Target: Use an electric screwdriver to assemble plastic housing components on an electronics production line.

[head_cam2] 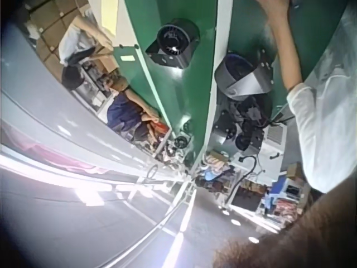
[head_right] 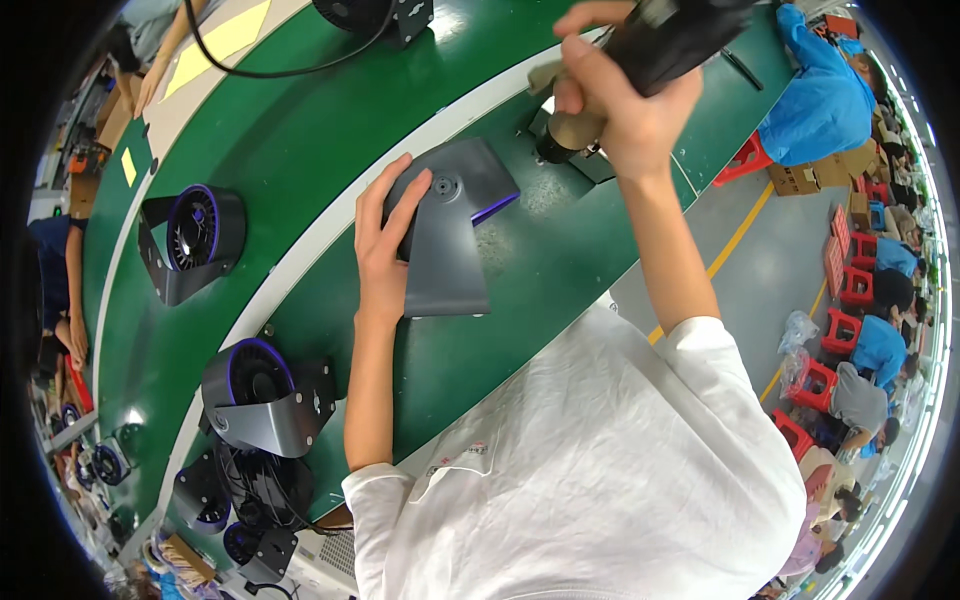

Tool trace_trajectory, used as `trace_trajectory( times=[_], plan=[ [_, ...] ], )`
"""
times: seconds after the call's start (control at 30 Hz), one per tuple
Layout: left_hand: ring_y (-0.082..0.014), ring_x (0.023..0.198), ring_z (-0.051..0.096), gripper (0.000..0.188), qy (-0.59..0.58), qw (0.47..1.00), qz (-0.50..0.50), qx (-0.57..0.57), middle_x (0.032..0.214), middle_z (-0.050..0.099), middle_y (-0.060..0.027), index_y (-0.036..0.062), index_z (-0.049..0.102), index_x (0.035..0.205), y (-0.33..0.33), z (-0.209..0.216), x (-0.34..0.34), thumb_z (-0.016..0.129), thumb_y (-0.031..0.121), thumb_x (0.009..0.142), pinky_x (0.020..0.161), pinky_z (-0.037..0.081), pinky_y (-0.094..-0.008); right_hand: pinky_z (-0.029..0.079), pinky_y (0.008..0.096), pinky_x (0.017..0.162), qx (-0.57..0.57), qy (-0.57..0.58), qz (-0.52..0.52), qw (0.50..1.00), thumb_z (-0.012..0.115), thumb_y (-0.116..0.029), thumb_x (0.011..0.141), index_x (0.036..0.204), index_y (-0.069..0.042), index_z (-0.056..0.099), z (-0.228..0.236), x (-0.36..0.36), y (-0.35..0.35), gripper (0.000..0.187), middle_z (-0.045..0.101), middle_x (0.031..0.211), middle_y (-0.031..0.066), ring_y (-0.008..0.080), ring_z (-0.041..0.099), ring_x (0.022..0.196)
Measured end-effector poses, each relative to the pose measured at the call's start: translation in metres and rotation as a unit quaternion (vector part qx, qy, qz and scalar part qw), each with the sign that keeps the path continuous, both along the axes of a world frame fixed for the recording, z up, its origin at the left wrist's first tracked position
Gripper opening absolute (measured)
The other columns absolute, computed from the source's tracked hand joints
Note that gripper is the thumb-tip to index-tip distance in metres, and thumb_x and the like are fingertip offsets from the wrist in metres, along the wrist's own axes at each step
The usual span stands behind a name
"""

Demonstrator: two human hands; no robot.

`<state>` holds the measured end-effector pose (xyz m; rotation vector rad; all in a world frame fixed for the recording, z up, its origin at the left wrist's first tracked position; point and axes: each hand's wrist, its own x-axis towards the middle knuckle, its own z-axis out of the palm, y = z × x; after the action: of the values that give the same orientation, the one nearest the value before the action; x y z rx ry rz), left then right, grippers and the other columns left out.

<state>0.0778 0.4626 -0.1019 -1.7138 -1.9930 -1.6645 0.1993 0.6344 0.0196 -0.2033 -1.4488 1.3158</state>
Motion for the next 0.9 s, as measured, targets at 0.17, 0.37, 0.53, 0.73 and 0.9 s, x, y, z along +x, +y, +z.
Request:
trace_trajectory(
  times=[0.17, 0.37, 0.53, 0.73, 0.9],
  plan=[
    [-0.0318, 0.112, 0.05, 0.06, 0.004, 1.0, -0.007, 0.01, 0.13, 0.05, -0.0106, 0.0132, 0.061, 0.119, 0.004, 0.0, -0.001, 0.073, 0.006, 0.061, 0.093, 0.041, -0.0407, 0.042, 0.0272, 0.04, -0.005, -0.032, -0.088, 0.996, 0.057, -0.011, 0.079, 0.125, -0.005, 0.029, 0.058, -0.027, -0.057, 0.054, 0.05, 0.08, 0.0115, 0.0124, 0.041, 0.041],
    [-0.0315, 0.112, 0.05, 0.063, -0.002, 1.0, -0.008, 0.004, 0.131, 0.049, -0.0091, 0.015, 0.061, 0.12, 0.006, 0.002, 0.002, 0.072, 0.004, 0.06, 0.092, 0.042, -0.0406, 0.039, 0.027, 0.035, -0.066, -0.061, -0.09, 0.992, 0.059, -0.009, 0.078, 0.121, -0.005, 0.031, 0.064, -0.046, -0.078, 0.051, 0.049, 0.076, 0.0105, 0.0123, 0.039, 0.037],
    [-0.0312, 0.112, 0.05, 0.066, -0.014, 1.0, -0.015, 0.008, 0.131, 0.049, -0.0083, 0.016, 0.061, 0.121, 0.008, 0.004, 0.003, 0.07, 0.0, 0.057, 0.093, 0.041, -0.0407, 0.039, 0.0262, 0.036, -0.075, -0.045, -0.023, 0.996, 0.06, -0.006, 0.076, 0.119, -0.006, 0.031, 0.044, -0.046, -0.069, 0.052, 0.049, 0.07, 0.0081, 0.0123, 0.04, 0.038],
    [-0.0306, 0.112, 0.05, 0.069, -0.015, 1.0, -0.013, 0.017, 0.131, 0.049, -0.0076, 0.0168, 0.061, 0.12, 0.008, 0.001, 0.002, 0.068, -0.004, 0.055, 0.093, 0.041, -0.0407, 0.038, 0.025, 0.036, -0.149, -0.135, -0.052, 0.978, 0.062, -0.005, 0.074, 0.117, -0.008, 0.031, 0.051, -0.047, -0.073, 0.054, 0.05, 0.063, 0.0067, 0.0119, 0.041, 0.038],
    [-0.0312, 0.112, 0.05, 0.068, 0.002, 1.0, -0.028, 0.0, 0.131, 0.049, -0.0095, 0.0156, 0.059, 0.122, 0.011, 0.004, 0.003, 0.069, -0.003, 0.058, 0.094, 0.04, -0.0417, 0.036, 0.0243, 0.036, -0.118, -0.1, 0.038, 0.987, 0.065, -0.006, 0.072, 0.117, -0.009, 0.031, 0.04, -0.041, -0.065, 0.056, 0.051, 0.06, 0.007, 0.0125, 0.043, 0.038]
  ],
)
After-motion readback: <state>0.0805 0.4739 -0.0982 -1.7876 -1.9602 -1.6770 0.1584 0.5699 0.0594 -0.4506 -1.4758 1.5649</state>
